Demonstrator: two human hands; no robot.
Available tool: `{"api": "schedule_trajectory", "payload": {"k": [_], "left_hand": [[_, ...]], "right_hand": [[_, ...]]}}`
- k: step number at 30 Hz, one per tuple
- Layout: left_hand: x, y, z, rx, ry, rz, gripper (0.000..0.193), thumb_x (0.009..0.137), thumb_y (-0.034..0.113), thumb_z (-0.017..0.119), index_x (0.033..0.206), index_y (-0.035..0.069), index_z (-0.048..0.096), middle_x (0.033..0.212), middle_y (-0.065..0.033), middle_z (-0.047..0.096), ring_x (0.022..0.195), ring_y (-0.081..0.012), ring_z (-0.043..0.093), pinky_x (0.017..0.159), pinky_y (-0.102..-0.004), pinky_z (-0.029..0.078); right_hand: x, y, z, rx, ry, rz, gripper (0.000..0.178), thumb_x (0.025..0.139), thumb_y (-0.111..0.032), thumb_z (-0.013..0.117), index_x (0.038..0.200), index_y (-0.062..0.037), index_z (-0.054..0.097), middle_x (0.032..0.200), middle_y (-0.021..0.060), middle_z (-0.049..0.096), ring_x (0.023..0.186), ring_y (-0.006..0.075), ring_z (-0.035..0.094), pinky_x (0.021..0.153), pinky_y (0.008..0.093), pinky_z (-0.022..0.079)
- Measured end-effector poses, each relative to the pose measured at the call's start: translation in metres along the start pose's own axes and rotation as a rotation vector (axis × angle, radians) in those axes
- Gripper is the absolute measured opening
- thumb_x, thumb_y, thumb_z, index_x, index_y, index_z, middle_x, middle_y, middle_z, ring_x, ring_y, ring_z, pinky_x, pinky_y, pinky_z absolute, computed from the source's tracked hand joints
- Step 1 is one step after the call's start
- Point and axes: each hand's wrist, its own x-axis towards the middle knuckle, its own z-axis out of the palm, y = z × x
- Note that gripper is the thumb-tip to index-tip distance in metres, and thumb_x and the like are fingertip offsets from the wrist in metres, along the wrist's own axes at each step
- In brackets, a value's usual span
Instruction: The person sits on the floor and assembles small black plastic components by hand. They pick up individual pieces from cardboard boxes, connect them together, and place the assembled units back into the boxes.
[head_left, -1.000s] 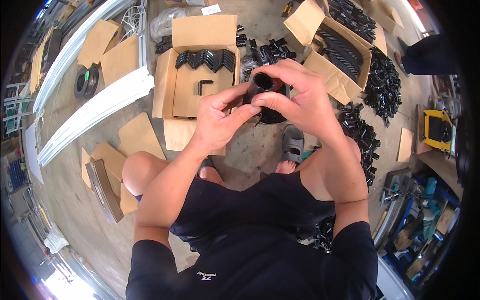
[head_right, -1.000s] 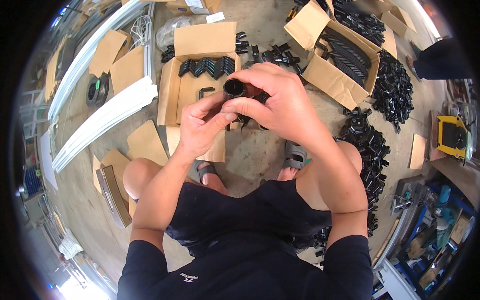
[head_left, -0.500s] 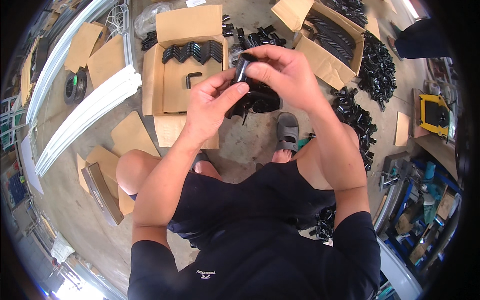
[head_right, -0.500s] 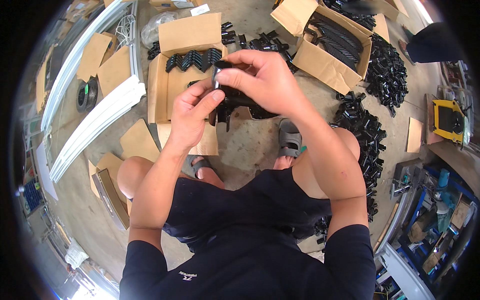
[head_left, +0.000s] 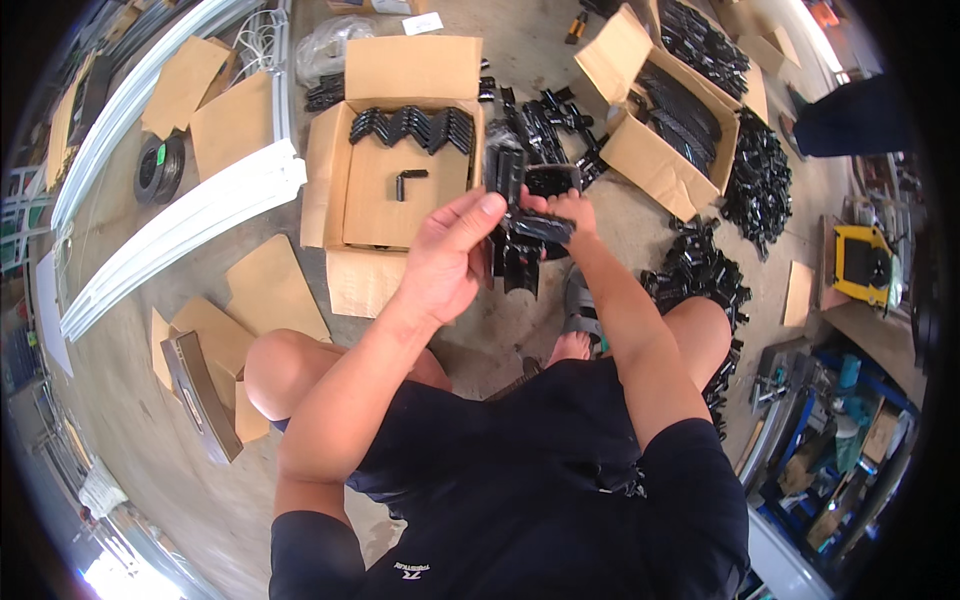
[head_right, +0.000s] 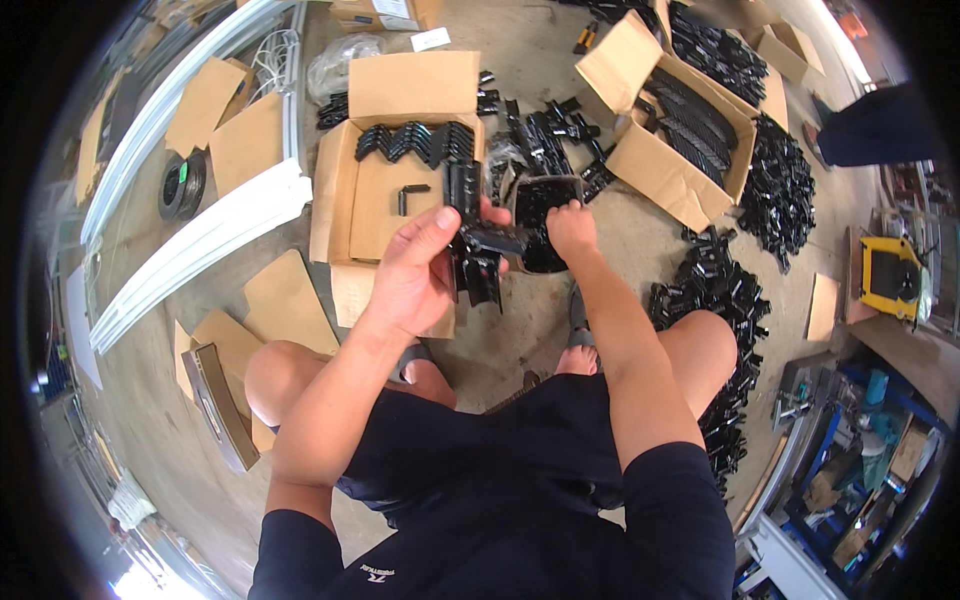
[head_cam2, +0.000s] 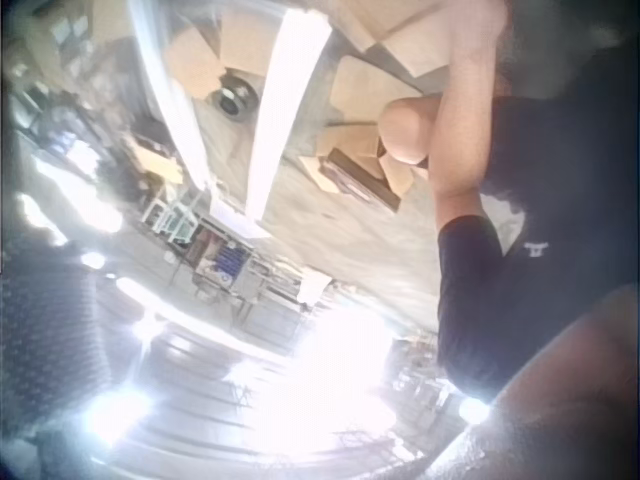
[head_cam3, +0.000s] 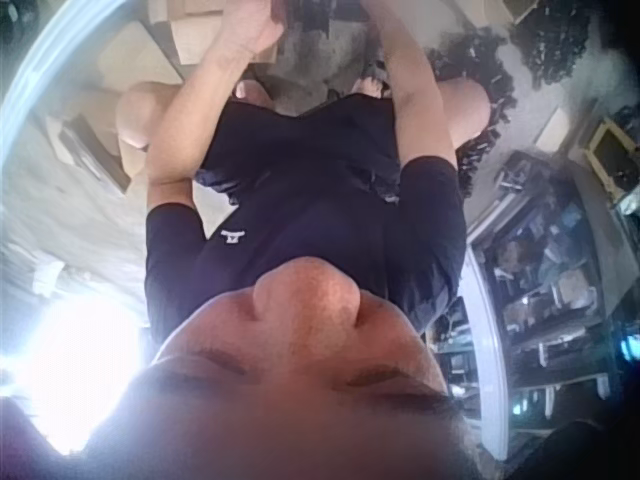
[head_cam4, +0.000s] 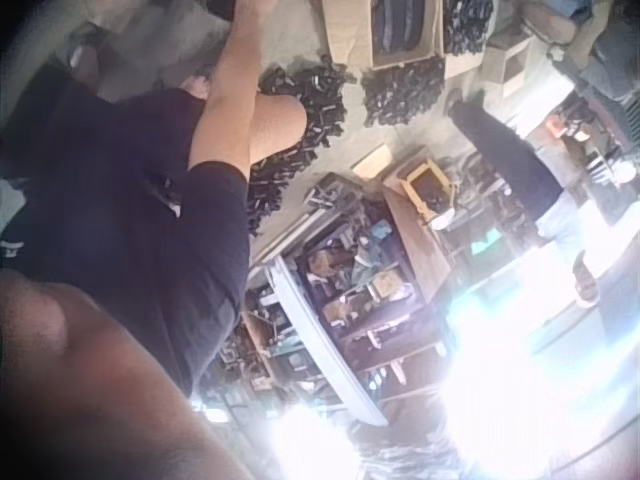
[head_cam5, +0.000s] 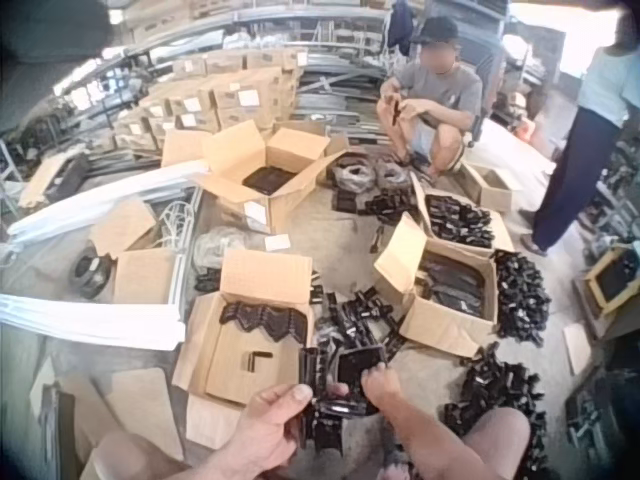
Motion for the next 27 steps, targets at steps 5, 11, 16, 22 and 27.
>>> {"api": "schedule_trajectory", "payload": {"k": [5, 11, 16, 22, 27], "left_hand": [[-0.002, 0.010, -0.002, 0.002, -0.014, 0.032, 0.036, 0.106, 0.026, 0.061, 0.129, -0.002, 0.064, 0.124, -0.0190, 0.070, 0.103, -0.0253, 0.073, 0.087, -0.0419, 0.064], [0.001, 0.016, -0.005, 0.187, 0.035, 0.053, 0.031, 0.106, 0.021, 0.062, 0.127, -0.001, 0.067, 0.118, -0.0150, 0.073, 0.090, -0.0206, 0.074, 0.080, -0.0346, 0.064], [0.002, 0.015, -0.001, 0.163, 0.078, 0.019, 0.030, 0.105, 0.021, 0.063, 0.123, -0.001, 0.069, 0.115, -0.0132, 0.074, 0.085, -0.0177, 0.074, 0.074, -0.0311, 0.063], [0.006, 0.012, 0.001, 0.368, 0.104, 0.102, 0.029, 0.101, 0.019, 0.069, 0.120, -0.003, 0.071, 0.100, -0.0063, 0.075, 0.076, -0.0111, 0.070, 0.069, -0.0272, 0.059], [-0.006, 0.004, 0.002, 1.210, 0.156, 0.423, 0.036, 0.094, 0.020, 0.077, 0.123, 0.000, 0.071, 0.091, -0.0065, 0.075, 0.071, -0.0126, 0.067, 0.065, -0.0274, 0.054]], "right_hand": [[0.013, 0.001, 0.004, -0.016, 0.016, 0.027, 0.021, 0.094, -0.018, 0.058, 0.100, -0.0093, 0.076, 0.101, 0.0077, 0.076, 0.102, 0.0240, 0.070, 0.075, 0.0373, 0.059], [0.010, -0.012, -0.005, -0.142, -0.070, -0.010, 0.022, 0.095, -0.018, 0.057, 0.100, -0.0089, 0.076, 0.097, 0.0061, 0.077, 0.101, 0.0226, 0.069, 0.073, 0.0365, 0.058], [0.006, -0.005, -0.034, 0.321, 0.055, 0.113, 0.013, 0.092, -0.011, 0.058, 0.086, -0.0034, 0.067, 0.088, 0.0192, 0.075, 0.086, 0.0378, 0.074, 0.079, 0.0484, 0.060], [0.003, 0.018, -0.133, 0.752, 0.407, -0.017, 0.017, 0.089, -0.013, 0.067, 0.102, -0.0038, 0.074, 0.086, 0.0220, 0.073, 0.084, 0.0395, 0.073, 0.078, 0.0476, 0.059], [-0.057, 0.034, -0.261, 1.438, 0.248, 0.144, 0.020, 0.100, -0.009, 0.065, 0.115, -0.0003, 0.074, 0.085, 0.0066, 0.072, 0.073, 0.0121, 0.066, 0.069, 0.0282, 0.057]]}}
